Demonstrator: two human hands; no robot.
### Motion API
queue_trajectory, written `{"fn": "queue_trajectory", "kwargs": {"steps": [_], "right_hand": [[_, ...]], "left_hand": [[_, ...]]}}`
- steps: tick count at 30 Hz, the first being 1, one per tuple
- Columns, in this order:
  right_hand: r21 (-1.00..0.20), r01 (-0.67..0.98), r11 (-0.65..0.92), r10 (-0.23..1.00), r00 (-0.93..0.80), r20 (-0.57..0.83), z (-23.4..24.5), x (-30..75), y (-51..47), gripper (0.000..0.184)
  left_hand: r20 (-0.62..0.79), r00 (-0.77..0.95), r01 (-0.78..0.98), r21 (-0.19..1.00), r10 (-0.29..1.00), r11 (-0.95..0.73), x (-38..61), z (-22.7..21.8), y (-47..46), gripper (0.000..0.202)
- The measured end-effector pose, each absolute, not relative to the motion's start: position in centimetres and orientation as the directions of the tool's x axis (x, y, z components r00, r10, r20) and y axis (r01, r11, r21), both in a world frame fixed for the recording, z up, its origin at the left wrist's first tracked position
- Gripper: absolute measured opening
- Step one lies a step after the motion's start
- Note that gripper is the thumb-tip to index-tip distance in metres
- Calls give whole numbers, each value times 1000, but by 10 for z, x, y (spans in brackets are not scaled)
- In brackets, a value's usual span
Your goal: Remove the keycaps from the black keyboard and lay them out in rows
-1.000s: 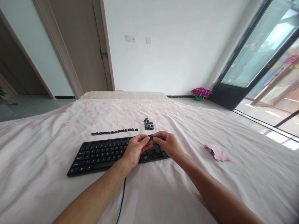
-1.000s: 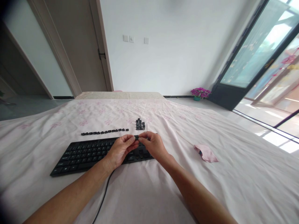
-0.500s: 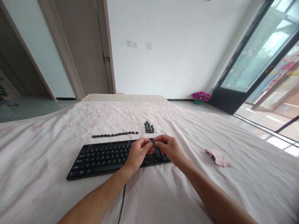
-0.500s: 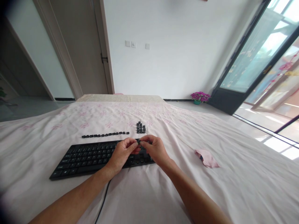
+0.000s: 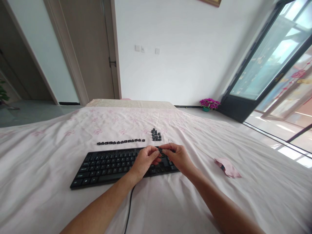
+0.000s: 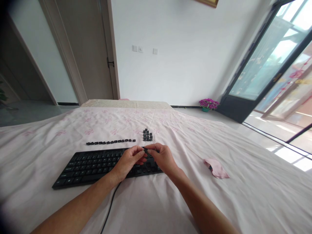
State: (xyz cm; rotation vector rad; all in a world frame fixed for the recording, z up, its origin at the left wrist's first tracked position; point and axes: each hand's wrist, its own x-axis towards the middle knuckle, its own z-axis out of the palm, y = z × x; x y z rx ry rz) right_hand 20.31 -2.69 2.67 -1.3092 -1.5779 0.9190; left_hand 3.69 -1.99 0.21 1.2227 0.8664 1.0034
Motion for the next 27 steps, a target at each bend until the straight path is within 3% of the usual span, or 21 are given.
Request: {"fn": "queue_trajectory", "kwargs": {"steps": [7,12,17,21,27], "right_hand": [[-939,323,119,993,-57,106,27,201,-28,25],[-877,440,194,981,-84,175,29,208,-12,20],[-722,648,242,958,-44,282,40,230,53,23],[-447,885,130,976,-35,214,35,238,112,21],[-356,930,85,990,-38,136,13,238,155,20]], "left_hand": [[60,285,-107,994,957,-31,38,0,-19,30],[100,249,-17,995,963,-99,37,-3,-17,28],[213,223,245,932,951,-266,31,1,-12,19],[266,265,431,827,927,-361,26,0,-10,15],[268,307,497,773,913,-394,24,-7,-6,18]]}}
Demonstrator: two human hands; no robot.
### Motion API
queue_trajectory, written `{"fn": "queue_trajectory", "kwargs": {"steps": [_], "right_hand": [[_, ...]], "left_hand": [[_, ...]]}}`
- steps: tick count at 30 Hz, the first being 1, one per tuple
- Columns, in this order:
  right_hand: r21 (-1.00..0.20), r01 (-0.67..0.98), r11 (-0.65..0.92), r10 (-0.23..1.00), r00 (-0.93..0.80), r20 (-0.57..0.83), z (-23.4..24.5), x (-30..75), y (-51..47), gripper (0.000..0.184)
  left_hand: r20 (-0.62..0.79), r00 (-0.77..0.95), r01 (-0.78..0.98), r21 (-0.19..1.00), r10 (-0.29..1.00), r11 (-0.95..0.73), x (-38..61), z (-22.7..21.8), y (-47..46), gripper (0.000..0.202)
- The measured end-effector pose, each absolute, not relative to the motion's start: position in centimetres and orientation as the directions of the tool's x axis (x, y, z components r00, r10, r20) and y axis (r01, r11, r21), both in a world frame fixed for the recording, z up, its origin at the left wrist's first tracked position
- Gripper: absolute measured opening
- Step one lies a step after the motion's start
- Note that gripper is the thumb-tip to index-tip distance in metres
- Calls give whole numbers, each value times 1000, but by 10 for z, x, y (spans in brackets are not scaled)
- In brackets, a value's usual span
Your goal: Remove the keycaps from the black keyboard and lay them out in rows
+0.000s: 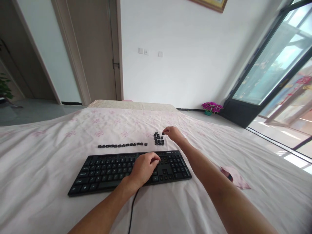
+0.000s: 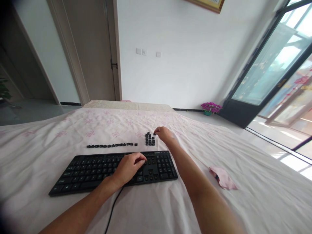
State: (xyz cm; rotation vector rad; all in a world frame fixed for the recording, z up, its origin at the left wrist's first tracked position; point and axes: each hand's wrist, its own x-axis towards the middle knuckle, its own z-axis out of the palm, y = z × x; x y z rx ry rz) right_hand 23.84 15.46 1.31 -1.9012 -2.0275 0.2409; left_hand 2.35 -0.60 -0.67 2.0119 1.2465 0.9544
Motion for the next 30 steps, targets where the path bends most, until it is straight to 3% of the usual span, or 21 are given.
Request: {"fn": "queue_trajectory", "kwargs": {"steps": [9,30], "right_hand": [[-306,951,52,994,-20,104,-9,239,177,20],[-320,938,133,989,-104,108,-15,244,177,27]], "left_hand": [[265,312,527,751,913,-398,25,-9,-5,18],[282,320,530,738,905,-417,25,-10,-6,17]]}}
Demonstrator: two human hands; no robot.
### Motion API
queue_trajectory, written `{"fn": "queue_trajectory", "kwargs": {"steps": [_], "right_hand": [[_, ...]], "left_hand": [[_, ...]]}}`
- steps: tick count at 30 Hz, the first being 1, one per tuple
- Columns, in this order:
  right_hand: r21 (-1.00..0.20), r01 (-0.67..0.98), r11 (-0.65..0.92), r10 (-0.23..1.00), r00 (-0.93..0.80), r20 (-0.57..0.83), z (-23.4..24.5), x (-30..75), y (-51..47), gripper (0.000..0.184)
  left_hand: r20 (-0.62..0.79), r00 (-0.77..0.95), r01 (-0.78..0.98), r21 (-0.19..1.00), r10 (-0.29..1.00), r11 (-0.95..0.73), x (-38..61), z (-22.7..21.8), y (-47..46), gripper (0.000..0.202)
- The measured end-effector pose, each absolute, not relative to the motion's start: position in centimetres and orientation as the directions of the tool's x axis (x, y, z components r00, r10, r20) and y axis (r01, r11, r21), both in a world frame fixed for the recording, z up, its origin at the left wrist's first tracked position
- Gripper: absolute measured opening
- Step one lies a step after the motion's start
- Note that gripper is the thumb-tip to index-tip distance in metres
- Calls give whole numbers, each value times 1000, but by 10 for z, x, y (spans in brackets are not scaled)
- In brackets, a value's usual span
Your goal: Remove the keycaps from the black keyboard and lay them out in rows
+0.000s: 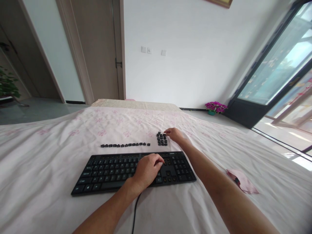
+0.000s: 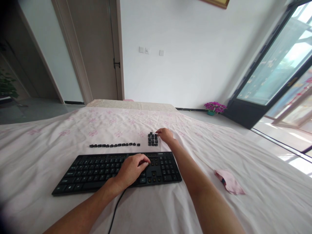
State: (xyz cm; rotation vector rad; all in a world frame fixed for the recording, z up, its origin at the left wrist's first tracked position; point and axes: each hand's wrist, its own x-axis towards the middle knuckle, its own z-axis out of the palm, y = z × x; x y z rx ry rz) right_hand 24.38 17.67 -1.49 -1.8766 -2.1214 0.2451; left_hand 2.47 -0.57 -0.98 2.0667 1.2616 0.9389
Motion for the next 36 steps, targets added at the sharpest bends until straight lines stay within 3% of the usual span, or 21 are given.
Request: {"fn": "queue_trajectory", "kwargs": {"steps": [12,21,27,32,36], "right_hand": [[-263,961,85,987,-46,151,-5,246,159,29],[-232,972,-31,983,72,171,22,271,79,28],[-179,970,-167,976,188,110,20,277,22,33],[-185,959,-214,971,229,67,8,274,-2,49],[-218,948,-231,967,248,57,-3,273,-6,53]], "left_hand": [[314,334,496,743,889,-449,24,-4,-8,17],[399,308,413,762,864,-499,1,38,-11,19],[388,220,560,701,895,-442,-59,57,10,20],[363,101,730,605,926,-317,-135,28,9,22],[337,-50,733,652,940,-195,-180,-11,1,29]]}}
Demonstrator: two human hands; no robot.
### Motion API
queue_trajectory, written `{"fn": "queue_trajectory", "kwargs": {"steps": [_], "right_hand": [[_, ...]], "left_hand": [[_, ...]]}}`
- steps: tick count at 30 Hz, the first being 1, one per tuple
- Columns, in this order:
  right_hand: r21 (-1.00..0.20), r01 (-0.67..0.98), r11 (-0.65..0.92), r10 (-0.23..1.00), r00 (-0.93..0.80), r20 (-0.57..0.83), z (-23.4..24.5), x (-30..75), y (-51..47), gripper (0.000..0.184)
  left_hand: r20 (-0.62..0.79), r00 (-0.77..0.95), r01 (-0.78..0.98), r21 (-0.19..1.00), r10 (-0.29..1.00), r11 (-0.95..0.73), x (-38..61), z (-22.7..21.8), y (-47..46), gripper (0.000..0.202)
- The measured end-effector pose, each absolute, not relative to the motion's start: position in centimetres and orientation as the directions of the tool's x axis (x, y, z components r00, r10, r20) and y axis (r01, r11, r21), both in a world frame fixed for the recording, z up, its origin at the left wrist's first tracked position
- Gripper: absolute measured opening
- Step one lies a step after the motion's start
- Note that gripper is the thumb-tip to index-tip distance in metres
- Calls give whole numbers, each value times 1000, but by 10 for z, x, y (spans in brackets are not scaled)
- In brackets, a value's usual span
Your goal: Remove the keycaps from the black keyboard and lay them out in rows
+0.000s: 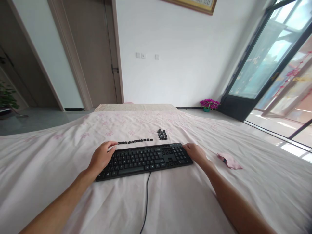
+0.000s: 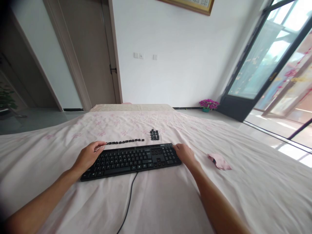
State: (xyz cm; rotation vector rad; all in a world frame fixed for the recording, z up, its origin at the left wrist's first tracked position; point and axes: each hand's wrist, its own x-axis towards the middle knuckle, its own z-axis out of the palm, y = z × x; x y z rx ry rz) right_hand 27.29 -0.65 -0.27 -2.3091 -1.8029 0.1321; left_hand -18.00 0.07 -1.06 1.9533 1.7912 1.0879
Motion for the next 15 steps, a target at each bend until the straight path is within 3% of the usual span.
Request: {"fn": "queue_trajectory", "kwargs": {"steps": [7,10,15], "right_hand": [[-272,937,-219,965,250,83,-10,272,-10,54],[-258,944,-204,965,238,108,-11,273,-12,54],[-204,945,-254,954,279,107,-15,276,-10,48]], "left_hand": [[322,-184,555,814,929,-172,-196,-37,-10,43],[237,-157,457,878,959,-142,-201,-40,-9,47],[218,-12,561,809,976,-174,-204,-42,-9,45]]}}
